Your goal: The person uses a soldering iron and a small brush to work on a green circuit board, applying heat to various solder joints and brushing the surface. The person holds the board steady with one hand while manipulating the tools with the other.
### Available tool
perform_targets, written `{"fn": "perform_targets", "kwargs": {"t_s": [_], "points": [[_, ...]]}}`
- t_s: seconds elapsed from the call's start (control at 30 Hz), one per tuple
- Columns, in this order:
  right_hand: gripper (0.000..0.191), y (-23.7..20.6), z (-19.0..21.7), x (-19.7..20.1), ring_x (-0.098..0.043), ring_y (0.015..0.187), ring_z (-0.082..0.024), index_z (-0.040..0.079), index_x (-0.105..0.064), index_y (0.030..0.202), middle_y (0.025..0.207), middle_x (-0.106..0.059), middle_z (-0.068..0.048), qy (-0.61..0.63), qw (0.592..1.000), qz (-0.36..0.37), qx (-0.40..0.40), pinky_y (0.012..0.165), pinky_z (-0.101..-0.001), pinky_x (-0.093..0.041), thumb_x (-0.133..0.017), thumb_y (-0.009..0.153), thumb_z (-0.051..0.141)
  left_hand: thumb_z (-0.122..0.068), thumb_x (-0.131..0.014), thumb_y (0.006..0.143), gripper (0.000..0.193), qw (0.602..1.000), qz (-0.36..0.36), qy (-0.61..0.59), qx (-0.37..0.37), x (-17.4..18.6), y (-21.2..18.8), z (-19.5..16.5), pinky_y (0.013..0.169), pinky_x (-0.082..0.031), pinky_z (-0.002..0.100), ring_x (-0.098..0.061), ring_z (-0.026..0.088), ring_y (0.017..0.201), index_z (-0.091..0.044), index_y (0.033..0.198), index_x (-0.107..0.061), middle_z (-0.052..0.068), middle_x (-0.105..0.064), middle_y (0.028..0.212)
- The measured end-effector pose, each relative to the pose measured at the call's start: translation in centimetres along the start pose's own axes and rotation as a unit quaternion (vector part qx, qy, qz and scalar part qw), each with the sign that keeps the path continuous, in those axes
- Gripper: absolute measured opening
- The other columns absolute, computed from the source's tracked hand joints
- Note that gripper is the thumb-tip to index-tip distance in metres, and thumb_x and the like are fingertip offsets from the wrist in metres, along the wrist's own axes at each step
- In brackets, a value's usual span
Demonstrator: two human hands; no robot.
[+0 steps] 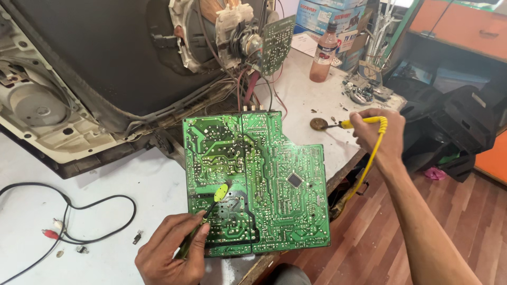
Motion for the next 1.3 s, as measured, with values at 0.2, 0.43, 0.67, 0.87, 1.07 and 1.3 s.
{"fn": "perform_targets", "kwargs": {"t_s": [0.2, 0.43, 0.67, 0.87, 1.07, 1.3], "points": [[0.028, -0.8, 0.5, 2.2, -0.063, 0.051, -0.012, -0.003, -0.079, 0.092, 0.062, -0.068, -0.009, -0.059, 0.997, -0.021, 0.042, 0.052, -0.026, -0.049, -0.072, 0.094, 0.024, -0.004, -0.081, 0.078, 0.015, 1.0, 0.003, 0.01, -0.02, -0.4, -0.2, -0.6, 0.067, -0.058, 0.024, -0.077, 0.013, 0.074, -0.001, 0.093, -0.078, 0.01, -0.077, 0.085], [0.031, -1.2, 0.9, 1.9, -0.065, 0.052, -0.014, -0.002, -0.079, 0.095, 0.063, -0.07, -0.011, -0.074, 0.996, -0.02, 0.048, 0.054, -0.0284, -0.051, -0.072, 0.094, 0.028, -0.006, -0.082, 0.078, 0.015, 0.999, 0.012, 0.031, 0.002, -0.4, -0.2, -0.6, 0.066, -0.058, 0.025, -0.077, 0.014, 0.075, -0.001, 0.093, -0.079, 0.008, -0.077, 0.085], [0.03, -1.4, 0.3, 1.1, -0.068, 0.055, -0.015, -0.001, -0.079, 0.095, 0.064, -0.069, -0.012, -0.115, 0.988, -0.044, 0.088, 0.059, -0.0284, -0.052, -0.074, 0.094, 0.028, -0.002, -0.08, 0.078, 0.014, 0.999, 0.018, 0.015, -0.025, -0.5, -0.1, -1.0, 0.067, -0.06, 0.025, -0.077, 0.014, 0.077, 0.0, 0.092, -0.077, 0.008, -0.077, 0.088], [0.029, -2.4, 1.1, 1.2, -0.064, 0.059, -0.012, -0.001, -0.078, 0.1, 0.069, -0.069, -0.007, -0.063, 0.99, -0.008, 0.122, 0.059, -0.0274, -0.05, -0.073, 0.1, 0.028, 0.002, -0.079, 0.079, 0.018, 0.996, 0.033, -0.012, -0.081, -0.6, 0.1, -1.9, 0.062, -0.059, 0.024, -0.076, 0.015, 0.073, -0.001, 0.096, -0.077, 0.009, -0.076, 0.091], [0.025, -6.4, -0.1, 5.3, -0.058, 0.062, -0.005, -0.001, -0.07, 0.1, 0.075, -0.062, 0.0, 0.091, 0.989, -0.099, 0.067, 0.054, -0.0199, -0.042, -0.067, 0.111, 0.021, 0.002, -0.079, 0.082, 0.021, 0.993, 0.069, 0.006, -0.097, -1.0, -0.1, -2.1, 0.053, -0.055, 0.028, -0.072, 0.016, 0.064, 0.0, 0.103, -0.077, 0.008, -0.073, 0.089], [0.026, -15.7, 1.1, 8.2, -0.036, 0.054, -0.002, 0.011, -0.06, 0.123, 0.071, -0.046, 0.005, 0.099, 0.994, -0.017, -0.035, 0.049, -0.0172, -0.026, -0.048, 0.117, 0.033, 0.001, -0.077, 0.084, 0.021, 0.99, 0.104, 0.026, -0.089, -1.6, -0.4, -1.7, 0.052, -0.056, 0.03, -0.073, 0.019, 0.065, -0.001, 0.105, -0.077, 0.008, -0.074, 0.093]]}}
Point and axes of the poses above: each hand's wrist, its own y-axis towards the middle knuckle, its own x-axis out of the back of the hand, z = x × y, the point moved 7 cm from there along y, towards the middle knuckle
